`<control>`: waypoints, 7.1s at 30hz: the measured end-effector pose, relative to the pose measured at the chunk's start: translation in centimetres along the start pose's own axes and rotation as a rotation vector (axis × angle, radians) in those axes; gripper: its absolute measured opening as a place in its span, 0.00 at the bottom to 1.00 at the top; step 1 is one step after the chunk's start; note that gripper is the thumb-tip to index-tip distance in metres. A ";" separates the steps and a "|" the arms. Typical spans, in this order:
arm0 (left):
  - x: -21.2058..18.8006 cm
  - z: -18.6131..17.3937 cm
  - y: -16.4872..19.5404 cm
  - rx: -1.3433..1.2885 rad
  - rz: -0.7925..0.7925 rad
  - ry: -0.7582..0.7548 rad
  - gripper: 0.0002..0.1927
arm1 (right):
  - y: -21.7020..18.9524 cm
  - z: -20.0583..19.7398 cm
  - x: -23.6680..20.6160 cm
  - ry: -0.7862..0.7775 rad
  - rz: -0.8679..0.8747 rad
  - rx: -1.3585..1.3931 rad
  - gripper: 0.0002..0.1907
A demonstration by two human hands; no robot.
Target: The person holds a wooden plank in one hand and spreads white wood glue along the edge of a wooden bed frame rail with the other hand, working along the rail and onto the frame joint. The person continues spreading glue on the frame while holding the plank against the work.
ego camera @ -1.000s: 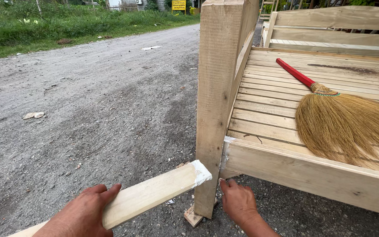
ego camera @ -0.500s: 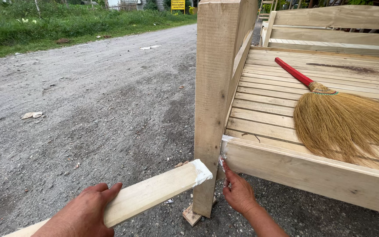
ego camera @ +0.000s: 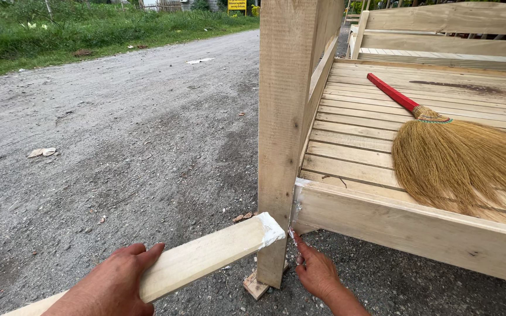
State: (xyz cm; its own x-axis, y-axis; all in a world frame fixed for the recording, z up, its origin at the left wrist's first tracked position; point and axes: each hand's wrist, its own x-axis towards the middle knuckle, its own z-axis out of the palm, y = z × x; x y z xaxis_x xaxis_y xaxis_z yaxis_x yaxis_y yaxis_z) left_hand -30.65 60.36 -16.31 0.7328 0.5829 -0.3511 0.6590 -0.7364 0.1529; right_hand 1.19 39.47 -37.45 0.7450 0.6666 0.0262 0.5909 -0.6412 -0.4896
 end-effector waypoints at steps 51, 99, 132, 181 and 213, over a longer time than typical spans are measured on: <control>-3.4 -0.2 1.9 -0.023 -0.031 -0.050 0.46 | -0.8 -2.8 -1.8 -0.168 0.202 1.680 0.31; 0.4 1.8 0.7 0.039 -0.014 -0.047 0.48 | -0.8 0.3 -0.2 -0.089 0.049 -0.454 0.51; -0.9 0.4 1.8 0.035 -0.072 -0.071 0.48 | -0.5 -1.2 -2.0 0.033 0.006 -0.309 0.39; -2.7 -2.9 0.0 -0.003 -0.040 0.011 0.49 | -6.2 -14.0 3.3 0.039 0.126 0.949 0.35; -2.4 -2.4 -0.8 0.068 -0.052 -0.005 0.51 | -5.0 -12.7 2.9 0.028 0.008 0.806 0.38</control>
State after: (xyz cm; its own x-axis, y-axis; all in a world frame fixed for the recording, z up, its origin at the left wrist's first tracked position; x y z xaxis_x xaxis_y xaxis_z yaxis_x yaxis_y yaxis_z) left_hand -32.47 60.37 -13.41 0.6968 0.6192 -0.3620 0.6831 -0.7268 0.0716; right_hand 4.27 39.79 -23.85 0.7619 0.6466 0.0368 0.1886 -0.1672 -0.9677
